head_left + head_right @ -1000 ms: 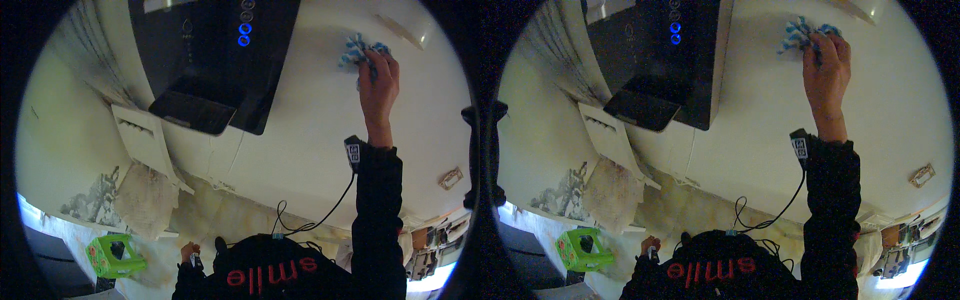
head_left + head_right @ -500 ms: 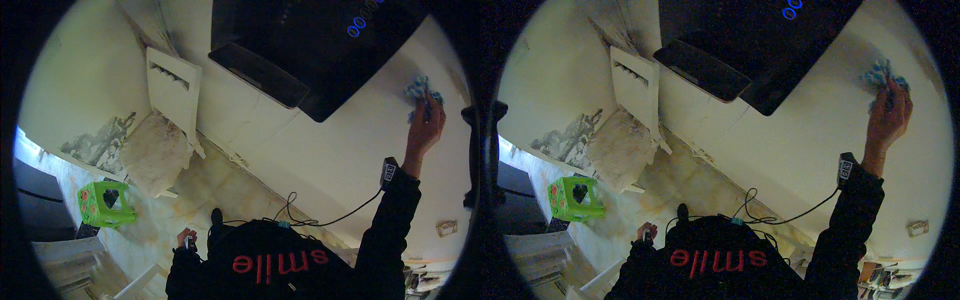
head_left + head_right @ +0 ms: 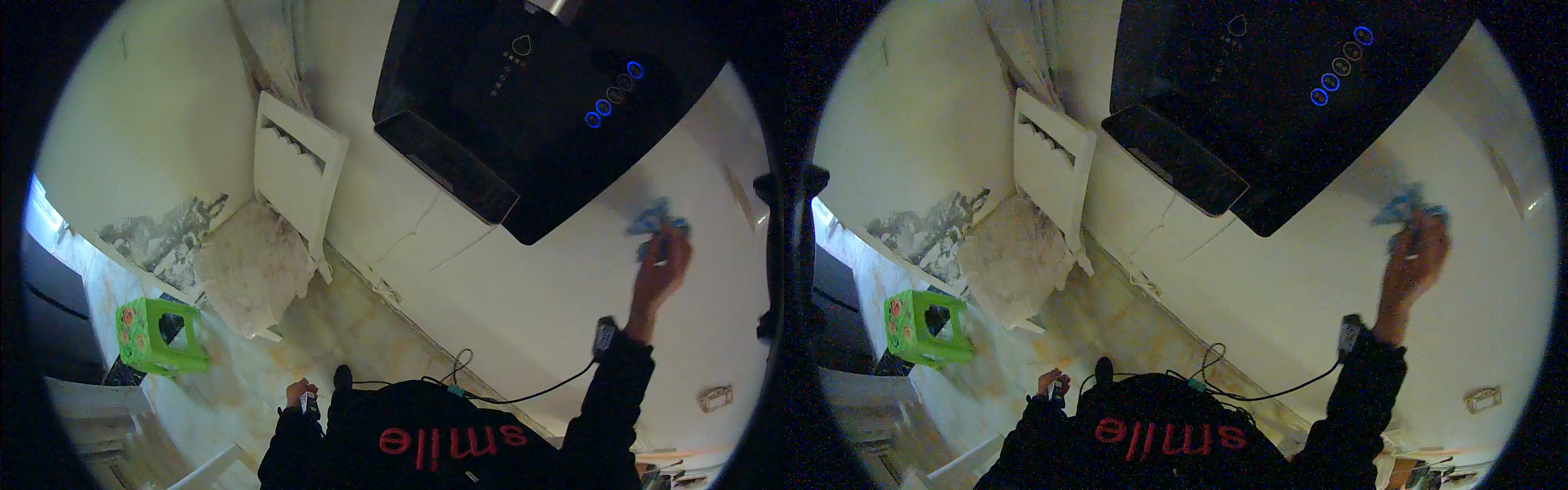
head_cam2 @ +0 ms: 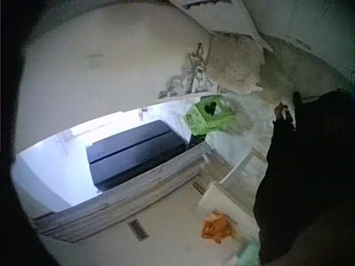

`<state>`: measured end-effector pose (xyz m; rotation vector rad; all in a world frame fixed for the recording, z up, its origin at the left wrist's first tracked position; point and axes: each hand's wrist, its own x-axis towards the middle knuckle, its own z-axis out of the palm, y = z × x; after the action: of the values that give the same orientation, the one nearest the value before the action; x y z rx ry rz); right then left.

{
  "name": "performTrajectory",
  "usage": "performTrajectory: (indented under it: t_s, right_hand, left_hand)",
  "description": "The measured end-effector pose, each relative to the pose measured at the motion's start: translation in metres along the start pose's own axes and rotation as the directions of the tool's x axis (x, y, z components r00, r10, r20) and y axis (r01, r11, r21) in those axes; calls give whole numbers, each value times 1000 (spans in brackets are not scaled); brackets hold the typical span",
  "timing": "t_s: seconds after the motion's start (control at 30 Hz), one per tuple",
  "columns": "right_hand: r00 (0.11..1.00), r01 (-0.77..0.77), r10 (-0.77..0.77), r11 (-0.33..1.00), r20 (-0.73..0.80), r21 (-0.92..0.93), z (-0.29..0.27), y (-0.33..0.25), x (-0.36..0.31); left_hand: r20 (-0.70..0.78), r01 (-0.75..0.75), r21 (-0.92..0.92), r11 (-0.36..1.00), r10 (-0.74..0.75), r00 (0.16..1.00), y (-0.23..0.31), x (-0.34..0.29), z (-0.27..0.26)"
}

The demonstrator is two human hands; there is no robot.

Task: The person wipes a dining table, a wall-mounted water dispenser, and a green plastic stool with a blue patterned cloth. They move a blue tumbler and a yellow bag on the table while cleaning, then wipe the wall and stool before placing the stool back.

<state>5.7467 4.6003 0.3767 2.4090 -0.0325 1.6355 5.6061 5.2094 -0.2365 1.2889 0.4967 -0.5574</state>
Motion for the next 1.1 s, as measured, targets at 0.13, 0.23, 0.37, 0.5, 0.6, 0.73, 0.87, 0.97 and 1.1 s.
performTrajectory:
  t_s: [0.13,0.23,0.37,0.5,0.6,0.73,0.87,0.97,1.1]
  right_hand:
    - [996,37,-41,997,-75,-64,21,-7,1]
    - [921,-143,36,958,387,250,32,-44,-51]
    - [940,-91,-3,961,341,260,-2,-92,-40]
    - [999,37,-33,972,-22,233,-20,-129,44]
    - [992,124,-121,976,-27,177,0,-150,67]
    - [981,169,-181,972,64,162,19,-182,19]
    - [936,127,-231,925,265,358,3,-200,3]
    - [989,110,-129,965,66,236,-4,-188,43]
    - [987,158,-156,977,-24,142,8,-179,59]
  left_hand:
    - [-184,138,33,990,-130,974,-2,17,-7]
    - [117,216,-408,887,-184,976,-4,17,-14]
    - [23,23,-75,997,-21,1000,-2,1,-33]
    - [166,187,-493,850,-119,979,11,-11,-51]
    - [163,310,-639,704,-270,949,22,-8,-64]
    - [173,379,-650,659,-357,918,27,13,-80]
    - [-60,238,-643,728,-358,932,0,30,-83]
    - [283,-591,761,267,684,673,-8,39,-91]
    - [155,-335,811,480,376,914,31,54,-89]
